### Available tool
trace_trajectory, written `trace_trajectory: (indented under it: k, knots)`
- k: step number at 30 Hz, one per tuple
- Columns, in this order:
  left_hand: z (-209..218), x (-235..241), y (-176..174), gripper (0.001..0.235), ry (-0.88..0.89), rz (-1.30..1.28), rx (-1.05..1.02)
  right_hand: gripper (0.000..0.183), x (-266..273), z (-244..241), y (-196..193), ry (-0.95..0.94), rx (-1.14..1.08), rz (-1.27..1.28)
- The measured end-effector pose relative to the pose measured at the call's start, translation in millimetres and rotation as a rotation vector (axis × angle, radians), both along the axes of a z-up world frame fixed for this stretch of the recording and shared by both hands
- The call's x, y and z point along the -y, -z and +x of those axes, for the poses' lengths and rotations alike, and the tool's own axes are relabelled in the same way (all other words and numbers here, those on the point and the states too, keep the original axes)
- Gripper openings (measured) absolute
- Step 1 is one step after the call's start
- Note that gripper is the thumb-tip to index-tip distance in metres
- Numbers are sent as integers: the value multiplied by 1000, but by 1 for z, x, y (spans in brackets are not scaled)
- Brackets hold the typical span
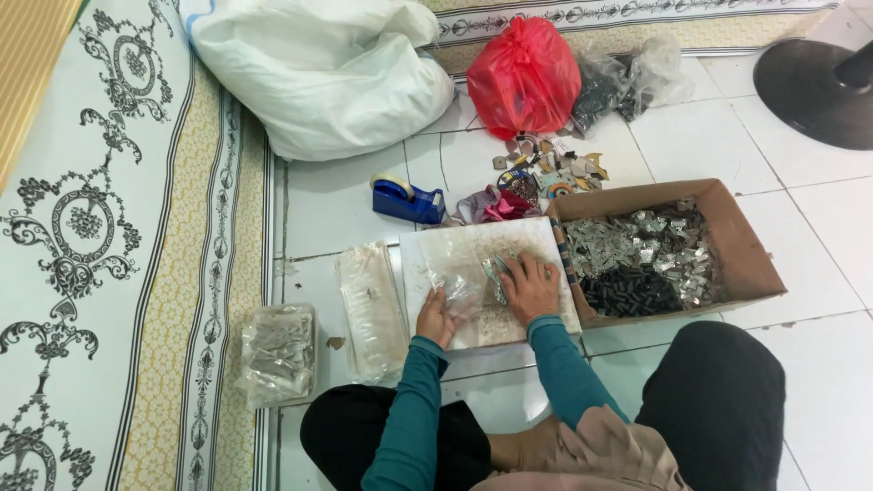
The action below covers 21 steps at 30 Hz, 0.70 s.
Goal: Sorting small metal components from a bulk box into individual plastic bags and sealing them with a tape dispenser.
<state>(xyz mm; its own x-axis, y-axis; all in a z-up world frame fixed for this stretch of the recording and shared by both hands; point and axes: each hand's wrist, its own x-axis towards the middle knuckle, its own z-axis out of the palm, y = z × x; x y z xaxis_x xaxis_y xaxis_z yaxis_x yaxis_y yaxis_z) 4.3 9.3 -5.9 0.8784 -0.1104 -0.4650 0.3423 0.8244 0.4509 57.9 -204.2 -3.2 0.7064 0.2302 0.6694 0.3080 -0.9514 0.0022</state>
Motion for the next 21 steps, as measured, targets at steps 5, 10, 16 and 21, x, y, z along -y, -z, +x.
trace_trajectory:
  k: [5,10,16,21]
  knots:
    - [-1,2,3,41,-24,21,3,35,0,1,-4,-21,-26,0]
    - [-2,4,-15,37,-40,4,-6,35,1,5,-3,-32,-46,24]
    - [-5,2,-19,38,-13,53,-37,36,-1,-2,-4,-30,-47,35]
    - [-5,4,-36,43,-13,117,-58,37,3,0,0,-68,-41,53]
